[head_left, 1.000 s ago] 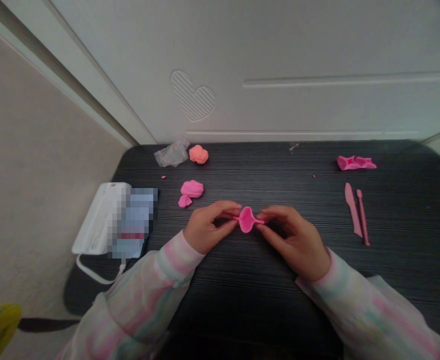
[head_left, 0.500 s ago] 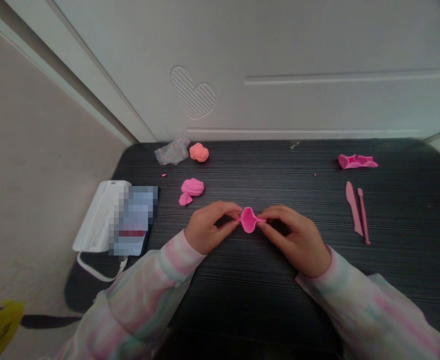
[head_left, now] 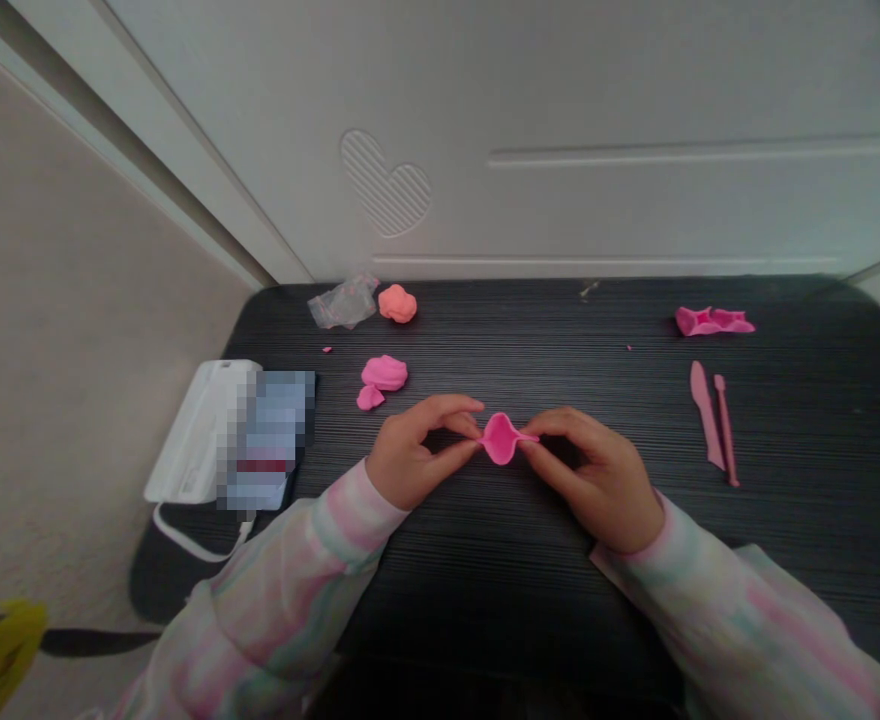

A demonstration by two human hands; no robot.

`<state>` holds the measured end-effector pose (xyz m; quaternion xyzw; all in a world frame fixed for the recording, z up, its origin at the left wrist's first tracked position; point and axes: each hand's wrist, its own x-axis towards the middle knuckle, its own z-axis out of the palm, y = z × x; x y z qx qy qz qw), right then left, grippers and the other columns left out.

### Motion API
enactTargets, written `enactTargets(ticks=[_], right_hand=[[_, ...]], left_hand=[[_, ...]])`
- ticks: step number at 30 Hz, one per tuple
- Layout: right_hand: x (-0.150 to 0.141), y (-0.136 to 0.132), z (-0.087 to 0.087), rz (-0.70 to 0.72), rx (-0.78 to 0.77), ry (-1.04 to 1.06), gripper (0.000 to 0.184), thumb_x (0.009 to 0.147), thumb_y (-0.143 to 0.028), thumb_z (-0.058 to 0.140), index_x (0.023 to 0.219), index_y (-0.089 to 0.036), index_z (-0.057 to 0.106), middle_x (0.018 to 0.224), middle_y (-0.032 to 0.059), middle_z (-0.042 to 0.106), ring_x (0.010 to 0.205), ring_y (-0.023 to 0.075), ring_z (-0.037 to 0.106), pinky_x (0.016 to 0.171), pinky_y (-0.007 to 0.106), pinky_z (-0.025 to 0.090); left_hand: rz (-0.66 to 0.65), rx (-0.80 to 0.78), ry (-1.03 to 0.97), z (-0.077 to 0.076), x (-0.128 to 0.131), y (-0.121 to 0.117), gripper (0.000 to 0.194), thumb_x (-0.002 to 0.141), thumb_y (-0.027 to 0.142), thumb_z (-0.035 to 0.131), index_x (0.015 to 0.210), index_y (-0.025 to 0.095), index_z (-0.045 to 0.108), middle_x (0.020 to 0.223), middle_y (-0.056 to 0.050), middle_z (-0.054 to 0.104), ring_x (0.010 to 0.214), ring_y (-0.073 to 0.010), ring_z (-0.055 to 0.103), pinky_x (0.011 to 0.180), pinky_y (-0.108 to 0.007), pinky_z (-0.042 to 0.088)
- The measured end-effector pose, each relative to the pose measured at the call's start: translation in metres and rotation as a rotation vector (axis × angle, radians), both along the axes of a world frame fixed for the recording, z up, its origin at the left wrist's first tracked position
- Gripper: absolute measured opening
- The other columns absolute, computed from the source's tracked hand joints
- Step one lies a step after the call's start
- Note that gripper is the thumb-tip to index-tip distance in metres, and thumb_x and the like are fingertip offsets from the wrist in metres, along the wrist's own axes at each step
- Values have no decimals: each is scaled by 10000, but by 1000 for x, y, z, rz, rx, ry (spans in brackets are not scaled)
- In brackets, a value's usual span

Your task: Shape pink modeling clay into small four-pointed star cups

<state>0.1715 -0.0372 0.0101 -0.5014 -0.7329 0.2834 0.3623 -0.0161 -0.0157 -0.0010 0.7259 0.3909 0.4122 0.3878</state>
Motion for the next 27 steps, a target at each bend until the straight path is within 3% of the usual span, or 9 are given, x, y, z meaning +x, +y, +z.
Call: enactTargets(ticks=[5,11,14,21,27], right_hand=[[-2,0,-2,-88,-153,126,91,732,-272,553,796,-222,595,762,0,633,687,127,573,639,266,465],[-9,1,-2,-113,-451,486,124,719,-283,566,790,-182,575,687,-1,637,610,103,583,560,228,473],[-10,3,-3,-89,-529,550,146,723,-305,560,777,-169,572,641,-2,624,548,91,556,511,217,456],[-11,2,0,-108,-516,527,137,729,-300,552,740,-164,566,601,-11,595,527,81,531,504,206,443],[-14,-1,0,-116,-454,545,79,726,-237,558,777,-177,555,650,-20,596,589,80,558,550,198,462]], left_hand=[[11,-101,-93,-4,1,0,467,649,179,632,1078,188,447,843,-40,635,756,-133,595,682,-260,473],[85,-280,-191,0,8,-2,446,644,175,633,1047,175,442,692,9,617,637,-99,577,620,-226,450],[115,-389,-270,2,11,-2,458,627,165,639,1036,174,434,688,17,604,576,-77,562,566,-201,438],[129,-475,-387,4,14,-2,461,596,127,640,1005,181,433,709,28,602,632,-82,592,629,-206,465],[120,-441,-390,4,14,-2,378,615,108,622,951,170,460,684,29,605,626,-69,582,635,-192,465]])
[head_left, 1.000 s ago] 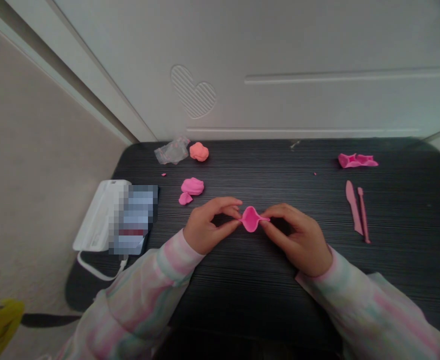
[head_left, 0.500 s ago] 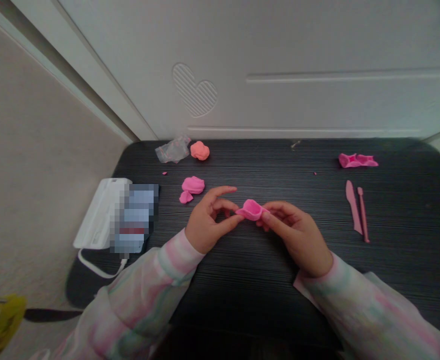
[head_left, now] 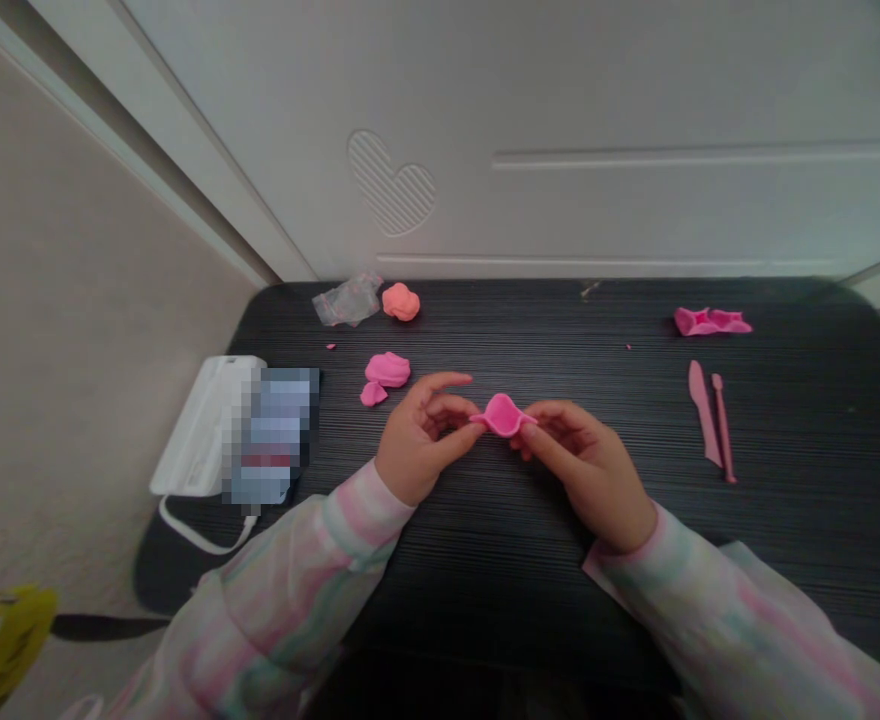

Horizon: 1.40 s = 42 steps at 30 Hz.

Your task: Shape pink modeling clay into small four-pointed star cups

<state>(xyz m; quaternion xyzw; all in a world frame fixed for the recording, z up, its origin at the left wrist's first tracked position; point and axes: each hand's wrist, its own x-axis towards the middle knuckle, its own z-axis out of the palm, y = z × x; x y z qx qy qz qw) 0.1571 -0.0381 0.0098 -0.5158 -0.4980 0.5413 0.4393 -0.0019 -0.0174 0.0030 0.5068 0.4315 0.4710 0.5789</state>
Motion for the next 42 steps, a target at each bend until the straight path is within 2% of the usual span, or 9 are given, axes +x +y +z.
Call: enactTargets(ticks=[8,13,17,21,24,28,31,37,42], right_hand=[[2,-3,-4,38,110,-160,70,744,-248,541,779,-188,550,692,-12,595,637,91,564,612,217,467],[3,-6,-7,68,175,-292,109,752,-270,529,829,-196,549,760,5,603,681,111,565,636,248,458],[2,-7,-5,55,218,-394,107,751,-281,526,810,-194,544,736,4,598,665,114,561,624,252,449],[3,-6,-6,-33,227,-462,112,750,-294,523,797,-192,533,706,2,603,649,118,561,615,255,444],[3,-6,-7,-86,211,-461,126,750,-301,522,816,-195,522,720,6,612,664,124,572,624,261,450],[0,-8,-5,-41,248,-493,109,746,-282,527,809,-194,524,734,6,617,674,122,576,628,253,451],[-2,-9,-2,31,299,-545,85,748,-254,520,808,-194,526,734,3,606,671,118,564,624,250,446],[7,-6,-2,95,393,-587,82,763,-208,487,832,-188,528,785,25,584,721,131,532,662,276,438],[17,1,-5,165,473,-541,311,750,-137,482,1055,-197,463,986,62,549,854,146,525,719,294,454]], left_hand=[[-50,134,102,0,-2,-1,285,641,111,602,899,160,492,693,11,604,652,-84,571,656,-219,461],[-63,70,64,-2,-4,3,294,626,100,606,876,165,466,725,8,591,670,-82,578,630,-203,463],[-12,50,86,-4,-5,4,218,624,114,612,743,163,435,693,27,537,645,-81,574,569,-185,459],[-50,191,205,-4,-6,-1,93,688,136,539,740,152,463,737,-7,531,685,-106,578,604,-228,478],[-58,369,368,-3,-6,-4,152,684,158,557,823,148,494,813,-35,553,690,-111,571,636,-255,484],[-73,582,616,-3,-5,-5,260,663,214,620,894,146,523,795,-29,593,610,-84,532,589,-225,471],[-68,712,671,-3,-5,-3,184,694,182,595,866,140,546,784,-32,604,648,-84,538,594,-202,464],[-125,722,690,-4,-9,3,84,720,180,565,788,131,574,762,-40,617,682,-92,556,618,-202,469],[-240,692,636,-3,-11,4,83,719,173,564,786,127,584,748,-43,627,691,-95,566,620,-200,469]])
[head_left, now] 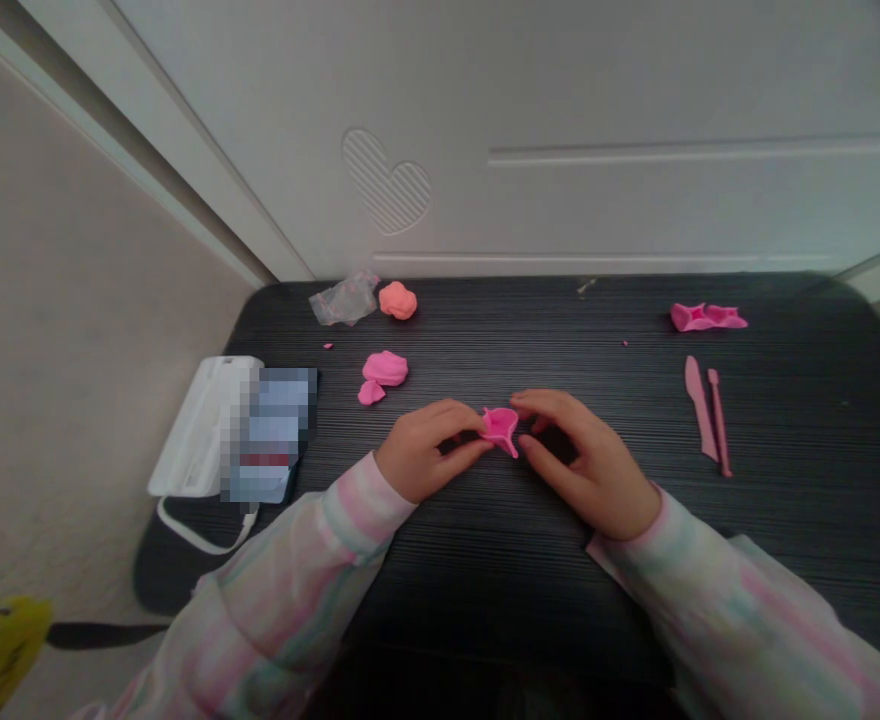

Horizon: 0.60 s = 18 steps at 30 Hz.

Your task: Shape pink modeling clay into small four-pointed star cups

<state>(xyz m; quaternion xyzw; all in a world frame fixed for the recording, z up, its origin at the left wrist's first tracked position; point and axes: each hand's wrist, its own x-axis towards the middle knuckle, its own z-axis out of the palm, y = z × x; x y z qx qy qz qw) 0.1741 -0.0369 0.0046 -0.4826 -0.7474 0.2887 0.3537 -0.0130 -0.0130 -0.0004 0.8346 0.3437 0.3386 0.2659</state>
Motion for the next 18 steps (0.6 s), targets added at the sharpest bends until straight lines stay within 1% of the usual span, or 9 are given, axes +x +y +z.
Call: enactTargets(ticks=[2,4,8,11,14,18], right_hand=[[1,2,0,72,24,-20,319,746,-141,497,1058,-202,473,1048,68,539,957,161,501,769,304,448],[1,2,1,104,33,-30,284,750,-158,504,1032,-200,499,1062,71,545,1006,165,487,820,316,434],[-1,2,2,117,28,-21,195,761,-169,503,947,-199,552,996,60,582,954,145,526,847,309,429],[-1,2,1,111,34,-21,155,757,-172,513,899,-197,570,969,59,593,934,142,538,839,303,437],[-1,1,0,105,36,-33,158,756,-173,515,903,-197,570,969,62,591,932,143,539,834,307,441],[-1,2,-1,122,33,-38,172,757,-174,513,918,-202,567,974,61,587,933,146,539,832,316,444]], left_hand=[[-28,-17,-22,0,-1,0,95,717,167,564,802,127,583,766,-48,631,710,-98,571,628,-201,473],[-42,-29,-37,0,-1,0,109,718,160,561,820,131,582,785,-51,634,719,-100,574,633,-206,476],[-59,-40,-50,0,-2,0,127,717,151,555,841,137,583,790,-52,635,706,-101,575,616,-208,482],[-78,-14,-36,1,-2,1,146,706,151,570,849,136,591,804,-59,637,741,-107,583,636,-205,486],[-79,41,-17,1,-2,1,131,702,150,579,830,132,602,801,-62,638,770,-108,589,679,-203,487],[-68,76,2,2,0,1,93,717,149,560,797,134,605,779,-58,638,750,-100,594,674,-194,491]])
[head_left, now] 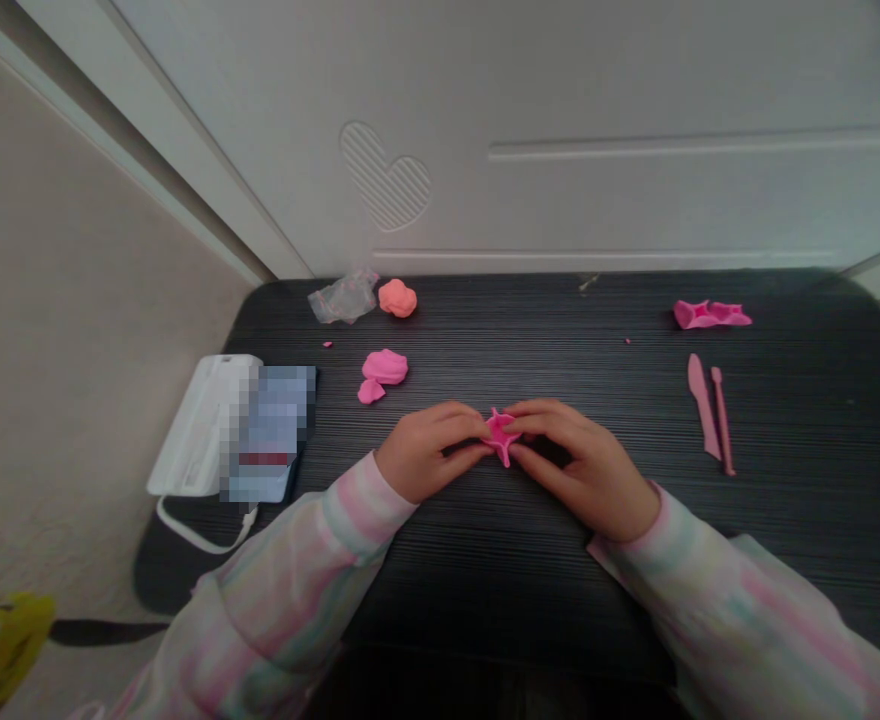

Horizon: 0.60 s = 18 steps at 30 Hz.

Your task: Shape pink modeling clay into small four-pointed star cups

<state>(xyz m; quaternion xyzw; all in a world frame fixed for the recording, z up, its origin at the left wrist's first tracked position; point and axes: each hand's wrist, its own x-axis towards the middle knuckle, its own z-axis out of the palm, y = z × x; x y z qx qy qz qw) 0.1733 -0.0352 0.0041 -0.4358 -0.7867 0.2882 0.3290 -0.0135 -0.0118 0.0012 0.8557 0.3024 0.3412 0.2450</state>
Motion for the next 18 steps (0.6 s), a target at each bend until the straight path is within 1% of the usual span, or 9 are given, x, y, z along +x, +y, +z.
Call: enactTargets(ticks=[7,12,18], right_hand=[[-4,-2,3,-23,26,5,122,763,-159,497,857,-207,557,908,52,601,872,146,557,776,317,468],[-5,-2,4,-24,58,6,117,761,-145,495,850,-198,548,901,56,604,867,144,557,768,312,468],[-4,-2,4,-25,43,21,112,755,-149,506,845,-193,556,896,55,608,864,141,556,767,300,466]], left_hand=[[27,54,-10,-3,2,-2,72,712,140,560,776,124,589,738,-50,646,711,-100,596,655,-192,495],[53,106,0,-3,2,-3,67,721,146,547,770,137,591,736,-47,652,706,-107,601,645,-203,499],[61,95,-26,-1,3,-3,62,713,145,556,758,135,597,740,-53,652,705,-104,603,644,-197,502]])
